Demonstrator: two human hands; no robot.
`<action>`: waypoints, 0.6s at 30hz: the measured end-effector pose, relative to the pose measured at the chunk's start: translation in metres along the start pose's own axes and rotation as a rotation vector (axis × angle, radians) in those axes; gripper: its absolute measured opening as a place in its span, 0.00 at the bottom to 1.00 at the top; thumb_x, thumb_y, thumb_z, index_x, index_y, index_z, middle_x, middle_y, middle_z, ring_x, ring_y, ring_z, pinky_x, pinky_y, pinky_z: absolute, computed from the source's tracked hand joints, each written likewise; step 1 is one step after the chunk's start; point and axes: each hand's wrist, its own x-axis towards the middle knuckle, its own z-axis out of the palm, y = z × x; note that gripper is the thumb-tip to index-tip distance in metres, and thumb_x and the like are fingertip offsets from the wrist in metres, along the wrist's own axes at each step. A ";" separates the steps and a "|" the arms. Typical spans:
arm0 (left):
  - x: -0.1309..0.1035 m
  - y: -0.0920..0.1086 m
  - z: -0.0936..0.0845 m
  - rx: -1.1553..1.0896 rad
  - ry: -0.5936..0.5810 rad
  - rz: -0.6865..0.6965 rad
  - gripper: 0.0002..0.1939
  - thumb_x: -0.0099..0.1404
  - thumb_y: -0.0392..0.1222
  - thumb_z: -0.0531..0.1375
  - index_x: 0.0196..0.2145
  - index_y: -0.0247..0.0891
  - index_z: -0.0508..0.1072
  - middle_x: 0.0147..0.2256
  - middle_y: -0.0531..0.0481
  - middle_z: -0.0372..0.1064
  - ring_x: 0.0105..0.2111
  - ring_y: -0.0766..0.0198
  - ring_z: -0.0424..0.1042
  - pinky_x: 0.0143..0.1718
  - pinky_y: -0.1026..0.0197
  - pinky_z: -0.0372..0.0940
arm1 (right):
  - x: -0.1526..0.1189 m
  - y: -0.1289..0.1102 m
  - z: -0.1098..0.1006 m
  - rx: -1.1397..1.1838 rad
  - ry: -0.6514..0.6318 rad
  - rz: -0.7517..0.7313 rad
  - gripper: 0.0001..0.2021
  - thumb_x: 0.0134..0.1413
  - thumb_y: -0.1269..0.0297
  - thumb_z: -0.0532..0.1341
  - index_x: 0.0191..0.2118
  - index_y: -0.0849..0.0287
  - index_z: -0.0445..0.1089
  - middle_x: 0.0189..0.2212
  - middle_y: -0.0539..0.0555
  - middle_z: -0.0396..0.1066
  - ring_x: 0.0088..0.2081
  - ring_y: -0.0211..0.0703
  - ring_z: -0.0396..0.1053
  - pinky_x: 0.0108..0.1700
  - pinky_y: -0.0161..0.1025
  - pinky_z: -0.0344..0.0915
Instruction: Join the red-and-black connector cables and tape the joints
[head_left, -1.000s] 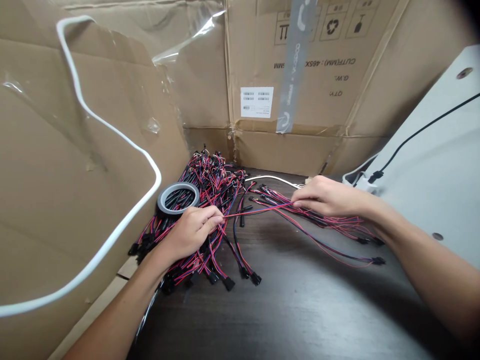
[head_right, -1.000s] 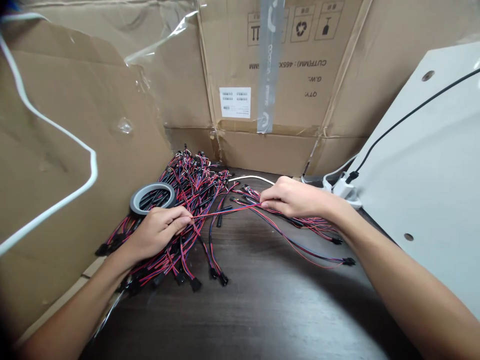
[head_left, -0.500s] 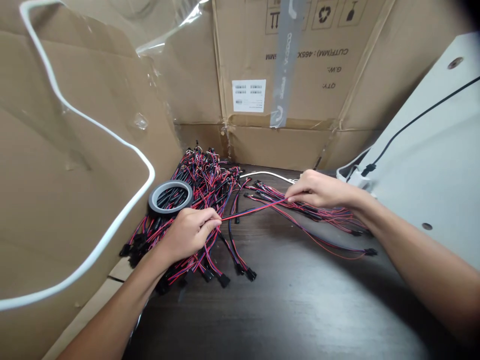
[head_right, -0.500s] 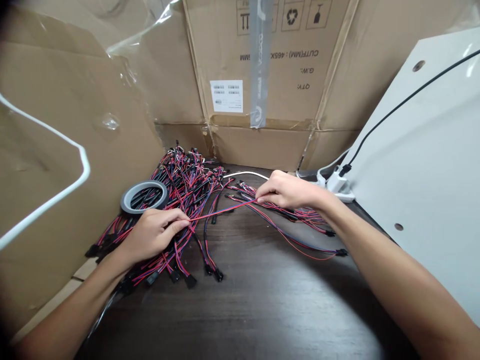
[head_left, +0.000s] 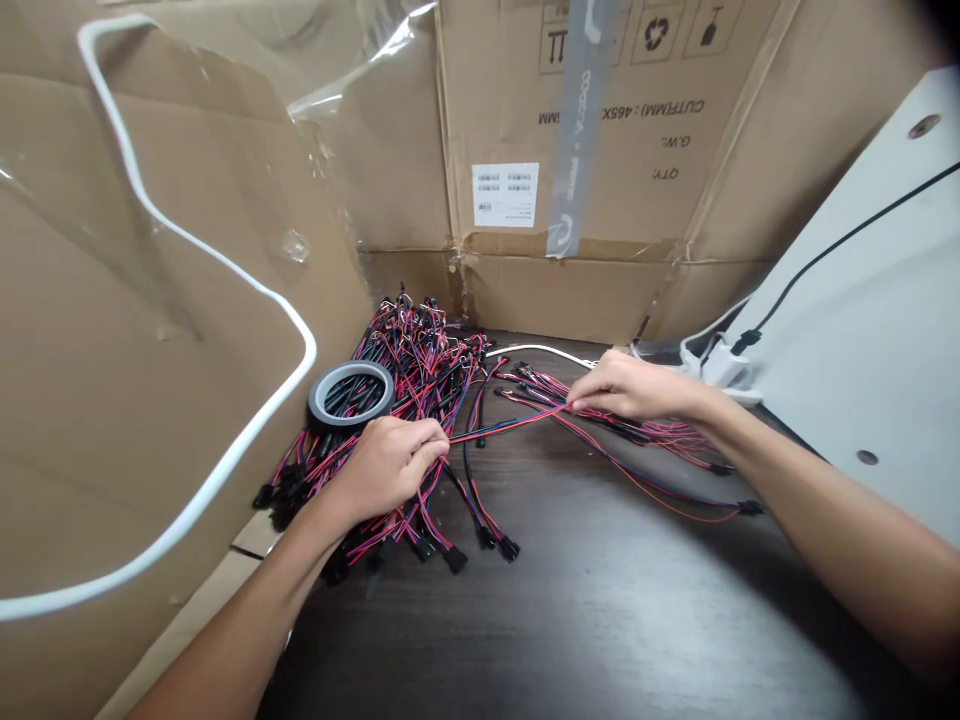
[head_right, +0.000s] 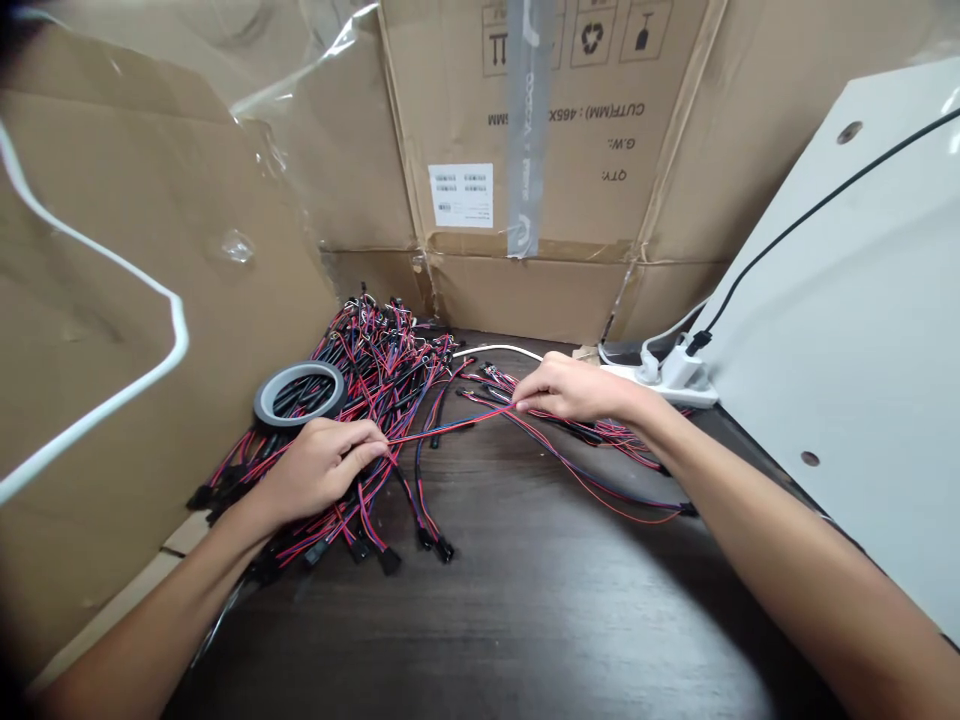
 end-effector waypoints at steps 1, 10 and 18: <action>0.000 -0.001 0.001 0.002 -0.001 -0.015 0.14 0.68 0.40 0.51 0.28 0.35 0.71 0.25 0.52 0.71 0.23 0.69 0.66 0.29 0.65 0.55 | 0.001 -0.001 0.000 0.006 -0.015 0.007 0.16 0.63 0.60 0.53 0.35 0.62 0.76 0.27 0.53 0.73 0.27 0.35 0.64 0.34 0.34 0.54; 0.000 -0.004 0.010 0.062 -0.095 0.061 0.13 0.68 0.43 0.51 0.33 0.38 0.74 0.33 0.49 0.70 0.33 0.64 0.69 0.36 0.62 0.60 | 0.001 -0.012 0.003 0.209 -0.412 0.245 0.09 0.58 0.65 0.53 0.42 0.60 0.66 0.22 0.49 0.71 0.23 0.36 0.64 0.28 0.32 0.57; -0.001 -0.003 0.010 0.056 -0.090 0.022 0.10 0.65 0.45 0.56 0.35 0.37 0.73 0.45 0.47 0.68 0.41 0.62 0.70 0.46 0.57 0.63 | 0.003 -0.039 0.012 0.299 -0.657 0.409 0.05 0.52 0.68 0.58 0.31 0.58 0.58 0.26 0.49 0.68 0.24 0.35 0.63 0.26 0.32 0.55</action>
